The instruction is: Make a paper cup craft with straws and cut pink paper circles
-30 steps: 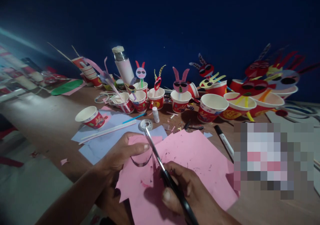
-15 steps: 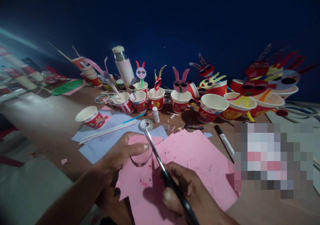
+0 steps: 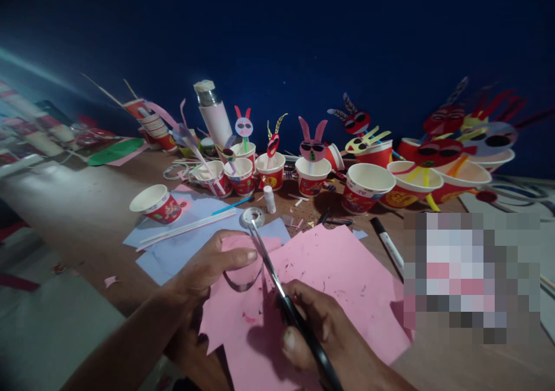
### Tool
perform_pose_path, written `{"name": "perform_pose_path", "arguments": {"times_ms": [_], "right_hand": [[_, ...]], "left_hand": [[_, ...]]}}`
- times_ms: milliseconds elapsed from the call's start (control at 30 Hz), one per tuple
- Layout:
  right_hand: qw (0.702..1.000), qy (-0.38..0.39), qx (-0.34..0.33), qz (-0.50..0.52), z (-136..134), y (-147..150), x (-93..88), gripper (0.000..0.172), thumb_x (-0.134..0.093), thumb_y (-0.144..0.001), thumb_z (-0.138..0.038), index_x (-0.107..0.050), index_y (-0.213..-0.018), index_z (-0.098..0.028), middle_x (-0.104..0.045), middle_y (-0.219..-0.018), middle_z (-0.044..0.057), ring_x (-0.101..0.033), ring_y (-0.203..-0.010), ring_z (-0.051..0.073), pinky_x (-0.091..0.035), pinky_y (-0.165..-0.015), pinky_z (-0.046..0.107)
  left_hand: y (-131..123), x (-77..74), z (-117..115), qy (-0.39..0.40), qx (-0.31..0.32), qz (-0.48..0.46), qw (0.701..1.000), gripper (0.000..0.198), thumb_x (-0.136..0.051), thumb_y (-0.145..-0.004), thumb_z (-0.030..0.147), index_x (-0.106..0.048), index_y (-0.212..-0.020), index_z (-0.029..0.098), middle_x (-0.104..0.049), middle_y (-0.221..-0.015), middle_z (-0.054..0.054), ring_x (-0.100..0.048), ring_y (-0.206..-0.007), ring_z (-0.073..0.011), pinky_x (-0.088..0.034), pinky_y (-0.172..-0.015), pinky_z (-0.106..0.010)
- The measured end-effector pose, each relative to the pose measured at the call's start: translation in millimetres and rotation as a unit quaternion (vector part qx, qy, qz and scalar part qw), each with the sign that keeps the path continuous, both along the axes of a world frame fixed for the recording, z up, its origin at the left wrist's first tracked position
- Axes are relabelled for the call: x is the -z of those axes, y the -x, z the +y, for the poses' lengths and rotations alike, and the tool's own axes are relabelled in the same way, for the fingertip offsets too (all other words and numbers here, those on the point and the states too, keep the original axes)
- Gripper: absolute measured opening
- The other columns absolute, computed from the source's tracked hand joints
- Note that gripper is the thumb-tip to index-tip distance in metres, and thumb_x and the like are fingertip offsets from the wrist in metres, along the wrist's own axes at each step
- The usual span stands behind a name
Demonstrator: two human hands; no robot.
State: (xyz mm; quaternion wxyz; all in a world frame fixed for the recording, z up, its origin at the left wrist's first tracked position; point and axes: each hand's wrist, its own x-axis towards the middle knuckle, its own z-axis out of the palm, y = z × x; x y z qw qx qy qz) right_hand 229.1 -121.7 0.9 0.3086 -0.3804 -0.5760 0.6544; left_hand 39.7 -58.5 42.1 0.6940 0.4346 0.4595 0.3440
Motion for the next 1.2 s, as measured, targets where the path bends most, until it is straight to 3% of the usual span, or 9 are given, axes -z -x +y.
{"name": "perform_pose_path", "arguments": {"times_ms": [100,333,467,767,1200], "right_hand": [[1.0,-0.018,0.009,-0.008,0.4,0.4,0.6,0.033,-0.052,-0.075,-0.051,-0.048,-0.079,-0.019,-0.049,-0.073,0.002,-0.046,-0.066,0.017,-0.04,-0.059,0.026],[0.999,-0.027,0.021,-0.014,1.7,1.2,-2.5,0.037,-0.053,-0.072,-0.055,-0.052,-0.076,-0.018,-0.049,-0.069,0.002,-0.047,-0.066,0.018,-0.041,-0.059,0.027],[0.999,-0.028,0.033,-0.015,1.6,1.3,-4.7,0.039,-0.053,-0.071,-0.057,-0.052,-0.076,-0.018,-0.051,-0.07,0.002,-0.046,-0.064,0.017,-0.041,-0.058,0.026],[1.0,-0.004,0.022,-0.002,1.0,2.7,-1.6,0.041,-0.053,-0.071,-0.057,-0.052,-0.082,-0.017,-0.049,-0.072,0.002,-0.041,-0.063,0.015,-0.035,-0.055,0.024],[0.999,0.005,0.037,-0.005,-1.3,2.7,1.2,0.042,-0.055,-0.068,-0.059,-0.047,-0.074,-0.018,-0.041,-0.066,-0.001,-0.034,-0.06,0.012,-0.031,-0.051,0.022]], "left_hand": [[1.3,2.4,0.5,0.01,0.022,-0.001,1.0,0.023,-0.068,-0.063,0.026,-0.068,-0.081,0.013,-0.066,-0.066,-0.003,-0.058,-0.058,-0.0147,-0.044,-0.058,-0.025],[-4.9,-0.1,-0.7,0.05,-0.019,0.001,0.999,0.025,-0.068,-0.059,0.022,-0.066,-0.081,0.011,-0.059,-0.052,0.0,-0.052,-0.044,-0.0118,-0.042,-0.042,-0.022],[-6.3,-1.6,-0.4,0.049,-0.007,0.0,0.999,0.018,-0.067,-0.06,0.021,-0.064,-0.073,0.01,-0.058,-0.052,-0.001,-0.053,-0.043,-0.012,-0.042,-0.037,-0.02],[-6.2,-2.1,-0.2,0.063,-0.01,-0.018,0.998,0.014,-0.065,-0.061,0.018,-0.064,-0.072,0.01,-0.058,-0.051,0.0,-0.053,-0.041,-0.0107,-0.042,-0.034,-0.018],[-3.4,1.7,2.6,0.046,0.008,-0.014,0.999,0.013,-0.065,-0.062,0.018,-0.062,-0.071,0.009,-0.058,-0.053,-0.002,-0.053,-0.044,-0.0117,-0.043,-0.034,-0.019]]}}
